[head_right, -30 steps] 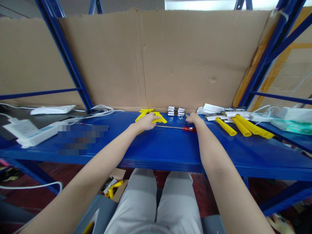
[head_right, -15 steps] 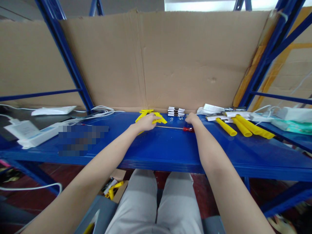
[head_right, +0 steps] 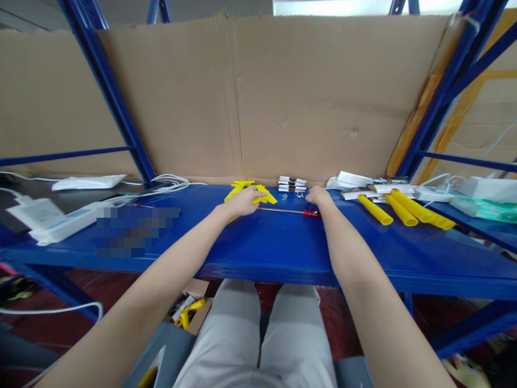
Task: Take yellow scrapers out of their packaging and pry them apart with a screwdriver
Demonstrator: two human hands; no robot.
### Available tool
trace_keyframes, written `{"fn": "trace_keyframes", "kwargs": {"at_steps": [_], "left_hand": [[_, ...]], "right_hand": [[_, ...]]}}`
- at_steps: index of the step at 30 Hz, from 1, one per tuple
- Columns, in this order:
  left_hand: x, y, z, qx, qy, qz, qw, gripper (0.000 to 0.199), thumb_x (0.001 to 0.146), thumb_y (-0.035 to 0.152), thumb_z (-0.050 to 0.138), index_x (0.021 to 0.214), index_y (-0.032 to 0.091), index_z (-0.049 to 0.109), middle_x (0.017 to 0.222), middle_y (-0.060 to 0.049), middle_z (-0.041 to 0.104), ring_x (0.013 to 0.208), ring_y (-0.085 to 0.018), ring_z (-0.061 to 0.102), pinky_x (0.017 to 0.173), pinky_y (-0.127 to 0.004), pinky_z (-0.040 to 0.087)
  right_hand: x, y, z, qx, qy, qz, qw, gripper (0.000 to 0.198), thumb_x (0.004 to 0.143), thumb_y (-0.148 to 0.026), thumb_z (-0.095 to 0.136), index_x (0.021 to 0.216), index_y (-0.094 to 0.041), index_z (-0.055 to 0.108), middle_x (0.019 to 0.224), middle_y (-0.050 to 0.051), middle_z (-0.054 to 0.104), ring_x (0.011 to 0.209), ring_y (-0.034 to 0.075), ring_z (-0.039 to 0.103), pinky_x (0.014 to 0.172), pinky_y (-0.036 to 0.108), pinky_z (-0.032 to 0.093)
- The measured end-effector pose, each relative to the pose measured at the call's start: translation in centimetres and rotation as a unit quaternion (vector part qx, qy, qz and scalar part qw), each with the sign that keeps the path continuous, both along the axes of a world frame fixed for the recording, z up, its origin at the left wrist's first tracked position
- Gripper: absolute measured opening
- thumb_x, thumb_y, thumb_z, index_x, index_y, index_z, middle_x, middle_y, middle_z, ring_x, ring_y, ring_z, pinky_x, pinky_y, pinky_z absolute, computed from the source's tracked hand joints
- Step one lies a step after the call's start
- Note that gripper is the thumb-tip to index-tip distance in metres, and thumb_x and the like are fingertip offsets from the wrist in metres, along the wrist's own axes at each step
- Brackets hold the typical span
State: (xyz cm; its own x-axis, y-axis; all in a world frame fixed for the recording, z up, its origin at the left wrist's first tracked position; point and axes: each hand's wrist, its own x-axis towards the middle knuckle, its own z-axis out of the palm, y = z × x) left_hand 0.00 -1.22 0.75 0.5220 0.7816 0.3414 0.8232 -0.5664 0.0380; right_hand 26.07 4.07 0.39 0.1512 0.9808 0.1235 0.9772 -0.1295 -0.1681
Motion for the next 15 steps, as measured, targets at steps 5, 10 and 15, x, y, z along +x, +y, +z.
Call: {"fn": "trace_keyframes", "kwargs": {"at_steps": [5,10,15], "left_hand": [[-0.01,0.09,-0.03,-0.007,-0.006,0.0,1.0,0.047,0.083,0.014,0.052,0.127,0.026,0.061,0.131,-0.006,0.059,0.12,-0.023,0.054,0.102,-0.037,0.04],[-0.01,-0.06,0.18,0.002,-0.004,-0.002,1.0,0.047,0.082,0.013,0.052,0.127,0.025,0.061,0.128,-0.006,0.06,0.117,-0.022,0.055,0.102,-0.034,0.04],[-0.16,-0.35,0.67,0.008,-0.006,0.028,1.0,0.047,0.083,0.015,0.05,0.129,0.024,0.061,0.127,-0.008,0.059,0.114,-0.022,0.057,0.1,-0.033,0.043]], "right_hand": [[-0.22,-0.36,0.34,-0.04,-0.005,-0.02,0.999,0.034,0.067,-0.015,0.062,0.099,-0.01,0.073,0.089,0.015,0.073,0.095,0.026,0.068,0.076,0.025,0.049],[-0.3,-0.5,0.36,-0.036,-0.007,-0.013,0.999,0.036,0.068,-0.015,0.062,0.102,-0.01,0.072,0.092,0.016,0.073,0.096,0.027,0.068,0.078,0.026,0.05],[-0.34,-0.19,0.1,-0.013,-0.002,0.007,1.0,0.037,0.066,-0.011,0.063,0.103,-0.01,0.071,0.095,0.017,0.072,0.099,0.027,0.066,0.082,0.028,0.049]]}}
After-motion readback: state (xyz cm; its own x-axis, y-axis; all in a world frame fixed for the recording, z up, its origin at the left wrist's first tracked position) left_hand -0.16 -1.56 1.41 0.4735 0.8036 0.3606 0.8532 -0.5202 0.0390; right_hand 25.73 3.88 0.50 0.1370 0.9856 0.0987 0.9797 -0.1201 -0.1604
